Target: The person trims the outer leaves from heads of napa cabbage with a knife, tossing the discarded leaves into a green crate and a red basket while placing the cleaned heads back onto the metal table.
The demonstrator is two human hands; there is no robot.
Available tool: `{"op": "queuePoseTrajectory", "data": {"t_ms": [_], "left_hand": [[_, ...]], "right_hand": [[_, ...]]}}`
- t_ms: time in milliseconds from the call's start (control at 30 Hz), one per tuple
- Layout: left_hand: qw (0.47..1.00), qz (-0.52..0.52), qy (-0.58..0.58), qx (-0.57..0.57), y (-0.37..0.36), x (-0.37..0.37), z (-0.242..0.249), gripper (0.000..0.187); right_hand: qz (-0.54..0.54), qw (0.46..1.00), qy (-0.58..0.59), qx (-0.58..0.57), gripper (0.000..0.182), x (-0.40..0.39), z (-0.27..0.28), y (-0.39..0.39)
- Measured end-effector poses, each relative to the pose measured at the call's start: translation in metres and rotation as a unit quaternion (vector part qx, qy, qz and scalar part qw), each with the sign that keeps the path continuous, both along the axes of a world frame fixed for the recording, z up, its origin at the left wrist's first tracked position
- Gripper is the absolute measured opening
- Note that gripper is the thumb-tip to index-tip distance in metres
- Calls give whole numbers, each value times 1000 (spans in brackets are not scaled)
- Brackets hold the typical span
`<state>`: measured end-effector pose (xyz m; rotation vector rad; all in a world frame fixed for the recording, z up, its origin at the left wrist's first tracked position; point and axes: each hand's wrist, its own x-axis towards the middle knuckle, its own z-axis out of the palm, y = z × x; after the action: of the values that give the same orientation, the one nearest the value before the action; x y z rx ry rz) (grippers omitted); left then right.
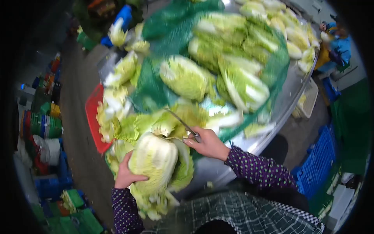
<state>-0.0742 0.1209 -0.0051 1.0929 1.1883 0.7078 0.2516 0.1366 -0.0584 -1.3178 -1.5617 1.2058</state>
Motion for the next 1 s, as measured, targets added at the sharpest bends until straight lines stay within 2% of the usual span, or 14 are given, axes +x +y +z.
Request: {"op": "queuePoseTrajectory", "data": {"t_ms": [67, 100, 133, 200, 233, 267, 333, 400, 467, 500, 533, 567, 600, 1000], "left_hand": [[983, -37, 176, -24, -46, -11, -35, 92], [988, -52, 97, -107, -54, -17, -35, 91], [987, -57, 100, -114, -62, -20, -38, 91], [962, -57, 266, -20, -80, -20, -45, 91], [942, -61, 328, 31, -83, -12, -30, 94], [942, -70, 328, 34, -90, -1, -22, 94], [919, 91, 372, 98, -110, 30, -18, 99], [928, 65, 359, 80, -119, 56, -35, 107], [848, 43, 487, 202, -117, 68, -43, 113], [879, 30, 452, 150, -112, 54, -38, 115], [879, 26, 453, 146, -106, 40, -39, 115], [966, 79, 245, 34, -103, 25, -38, 113], [988, 130, 22, -78, -98, 15, -38, 112], [983, 127, -41, -126, -77, -18, -56, 104]], "right_hand": [[49, 996, -77, -21, 52, -18, -18, -36], [48, 995, -81, 38, 51, -26, -29, -49], [42, 989, -89, 107, 51, -32, -36, -56], [58, 986, -105, 112, 49, -38, -36, -67], [78, 982, -122, 122, 47, -38, -32, -70], [69, 982, -123, 122, 47, -38, -26, -70], [105, 965, -210, 119, 43, -36, -11, -71], [120, 962, -219, 113, 40, -38, -7, -67], [140, 958, -227, 105, 37, -37, -4, -70], [137, 956, -234, 111, 34, -36, -4, -70], [137, 954, -240, 114, 32, -35, -3, -71], [148, 951, -250, 105, 27, -36, 1, -72], [148, 953, -246, 101, 27, -38, 3, -72], [169, 947, -244, 124, 25, -88, -15, -66]]}}
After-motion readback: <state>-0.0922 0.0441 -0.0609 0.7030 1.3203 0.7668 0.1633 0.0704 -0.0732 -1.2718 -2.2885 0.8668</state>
